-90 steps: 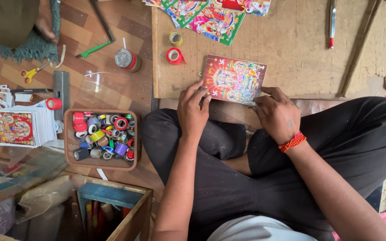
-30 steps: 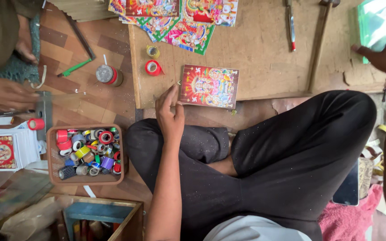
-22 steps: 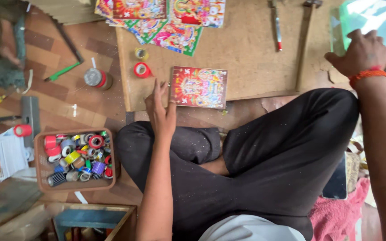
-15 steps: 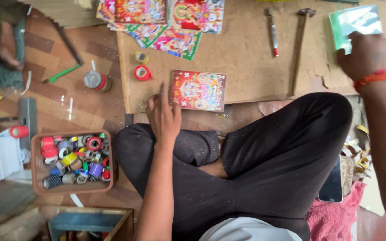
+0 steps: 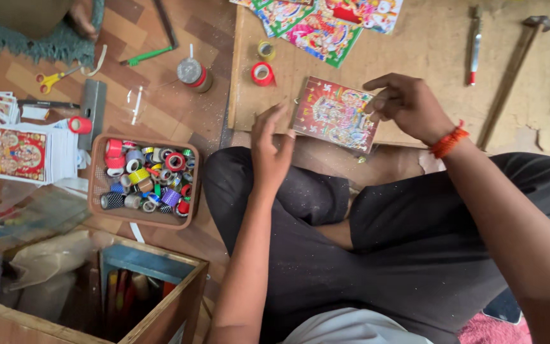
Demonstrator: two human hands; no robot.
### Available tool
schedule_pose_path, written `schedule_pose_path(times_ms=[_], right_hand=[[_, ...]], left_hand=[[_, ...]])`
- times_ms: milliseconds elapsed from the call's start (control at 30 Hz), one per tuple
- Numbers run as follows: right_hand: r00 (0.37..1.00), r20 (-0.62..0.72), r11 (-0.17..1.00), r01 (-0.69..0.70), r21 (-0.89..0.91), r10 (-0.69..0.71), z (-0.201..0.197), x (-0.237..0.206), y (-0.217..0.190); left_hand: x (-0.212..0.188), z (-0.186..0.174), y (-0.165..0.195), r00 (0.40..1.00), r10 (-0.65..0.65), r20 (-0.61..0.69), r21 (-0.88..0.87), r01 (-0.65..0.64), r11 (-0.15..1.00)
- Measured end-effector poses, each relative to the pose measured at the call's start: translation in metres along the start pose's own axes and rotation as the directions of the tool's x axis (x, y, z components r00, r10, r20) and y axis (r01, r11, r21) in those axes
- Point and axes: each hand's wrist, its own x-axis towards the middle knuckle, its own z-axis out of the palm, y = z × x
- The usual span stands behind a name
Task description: The person sits on the floor and wraps red patterned tape around the edges of small devotional picture cards, pressing the tape down along each side. They set finished cards aside, pick up a new card, and continue taping the edges one card at a time.
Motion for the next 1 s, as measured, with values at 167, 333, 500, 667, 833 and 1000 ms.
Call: schedule_pose_path(times_ms=[167,333,500,667,833,1000], right_hand=[[0.946,-0.165,0.728,0.097,-0.679,-0.280,0.017,0.002,0.006],[0.949,-0.185,0.726,0.062,-0.685,-0.256,0.044,-0.055,0.007],[0.956,-0.222,0.700,-0.024,-0.713,-0.194,0.074,-0.073,0.011],[0.937,-0.288,0.746,-0.049,-0.664,-0.195,0.074,-0.069,0.015],[0.938,-0.343,0.918,-0.088,-0.386,-0.055,0.073,-0.067,0.026],[0.926,-0.360,0.932,-0.030,-0.361,-0.110,0.074,-0.069,0.034]], left_hand=[[-0.001,0.001,0.010,0.988,0.010,0.152,0.201,-0.041,0.979],[0.003,0.006,0.006,0.978,-0.033,0.206,0.293,-0.029,0.956],[0.003,0.014,0.006,0.975,-0.097,0.200,0.271,0.040,0.962],[0.007,0.015,0.005,0.980,-0.012,0.199,0.257,-0.041,0.965],[0.005,0.019,0.003,0.987,-0.031,0.157,0.251,-0.010,0.968],[0.004,0.022,0.004,0.986,-0.045,0.162,0.243,0.005,0.970]])
